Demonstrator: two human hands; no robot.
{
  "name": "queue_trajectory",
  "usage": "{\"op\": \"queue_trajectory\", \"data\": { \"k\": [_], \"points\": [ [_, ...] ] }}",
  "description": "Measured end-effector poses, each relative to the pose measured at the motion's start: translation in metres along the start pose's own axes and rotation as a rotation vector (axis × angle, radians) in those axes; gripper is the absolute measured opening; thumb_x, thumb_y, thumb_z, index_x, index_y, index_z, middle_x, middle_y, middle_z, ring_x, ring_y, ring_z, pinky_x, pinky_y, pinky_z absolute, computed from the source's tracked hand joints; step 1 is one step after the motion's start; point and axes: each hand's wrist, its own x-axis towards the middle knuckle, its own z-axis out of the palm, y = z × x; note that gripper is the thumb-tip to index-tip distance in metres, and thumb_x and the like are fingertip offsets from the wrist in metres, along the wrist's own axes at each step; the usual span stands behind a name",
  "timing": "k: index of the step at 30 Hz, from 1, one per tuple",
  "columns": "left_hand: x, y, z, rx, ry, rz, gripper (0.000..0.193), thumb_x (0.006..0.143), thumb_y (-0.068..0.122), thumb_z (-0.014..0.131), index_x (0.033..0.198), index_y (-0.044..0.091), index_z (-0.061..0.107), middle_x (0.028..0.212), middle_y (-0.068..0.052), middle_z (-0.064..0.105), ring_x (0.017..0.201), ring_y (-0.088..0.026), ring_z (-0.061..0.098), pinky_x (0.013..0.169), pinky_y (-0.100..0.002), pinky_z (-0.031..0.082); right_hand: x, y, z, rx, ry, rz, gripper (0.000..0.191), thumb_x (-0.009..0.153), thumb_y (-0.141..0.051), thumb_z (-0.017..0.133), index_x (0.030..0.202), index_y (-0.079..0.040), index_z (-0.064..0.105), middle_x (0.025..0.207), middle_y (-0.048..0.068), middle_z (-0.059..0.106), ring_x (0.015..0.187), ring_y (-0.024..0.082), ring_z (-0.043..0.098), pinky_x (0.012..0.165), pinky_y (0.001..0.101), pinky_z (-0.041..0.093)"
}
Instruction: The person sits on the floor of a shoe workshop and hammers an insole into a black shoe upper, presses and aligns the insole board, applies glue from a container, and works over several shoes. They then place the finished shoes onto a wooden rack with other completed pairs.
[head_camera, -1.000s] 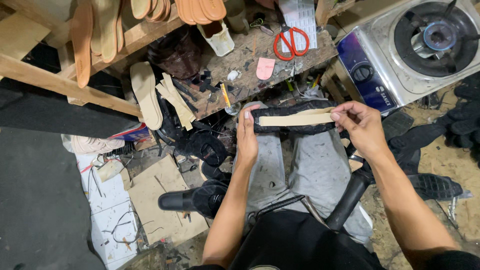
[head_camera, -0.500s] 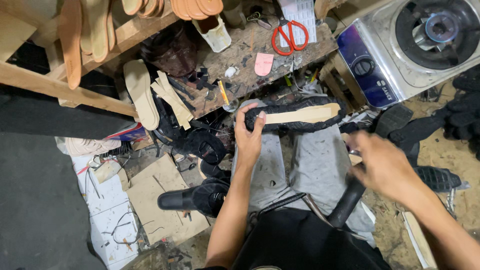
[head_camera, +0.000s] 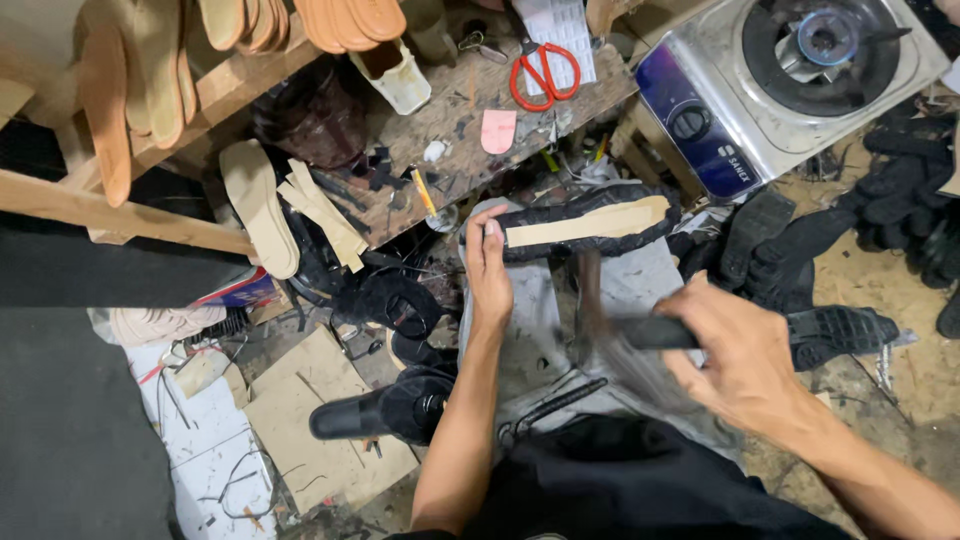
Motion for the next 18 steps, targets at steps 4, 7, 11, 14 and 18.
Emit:
{"op": "queue_trajectory", "data": {
  "k": [4,7,11,14,18],
  "points": [
    [-0.003,-0.002,0.001,0.075,0.038,-0.024,0.038,0.114,0.028,0.035,0.126,0.004,0.062,0.099,0.001,0.043,0.090,-0.011,0.038,0.086,-0.023,0.034,0.007,-0.045,0.016,0.737,0.560,-0.041,0.025,0.102,-0.024,0.064,0.116,-0.006,0.055,0.090,0.004,0.065,0.076,0.022,0.065,0.080,0.0345,0.063],
    [-0.002,0.000,0.000,0.083,0.056,-0.027,0.039,0.113,0.028,0.033,0.124,0.004,0.062,0.105,0.000,0.050,0.092,-0.011,0.040,0.089,-0.023,0.035,0.040,-0.056,0.046,1.079,0.711,-0.553,0.031,0.104,-0.040,0.064,0.119,-0.014,0.064,0.101,-0.002,0.065,0.076,0.017,0.064,0.082,0.0311,0.061],
    [0.000,0.002,-0.001,0.036,0.064,0.013,0.040,0.113,0.030,0.031,0.124,0.004,0.059,0.115,0.000,0.054,0.103,-0.010,0.044,0.097,-0.022,0.035,0.074,-0.029,0.079,0.312,0.094,0.419,0.030,0.092,-0.020,0.072,0.115,-0.003,0.061,0.066,0.007,0.060,0.056,0.022,0.061,0.059,0.0344,0.050],
    [0.001,0.001,-0.002,0.090,0.070,0.002,0.042,0.114,0.031,0.032,0.123,0.004,0.062,0.104,0.000,0.048,0.096,-0.012,0.042,0.093,-0.023,0.035,0.057,-0.011,0.091,0.310,0.321,0.084,0.033,0.092,-0.014,0.070,0.118,0.004,0.062,0.087,0.009,0.068,0.072,0.018,0.066,0.066,0.0315,0.052],
    [0.002,-0.001,-0.001,0.150,0.080,-0.046,0.043,0.113,0.033,0.032,0.123,0.004,0.063,0.097,0.000,0.043,0.091,-0.013,0.039,0.089,-0.024,0.035,0.047,-0.009,0.106,0.763,0.413,0.011,0.017,0.103,-0.014,0.064,0.112,-0.001,0.056,0.092,0.009,0.063,0.078,0.020,0.065,0.074,0.0329,0.055]
  ]
}}
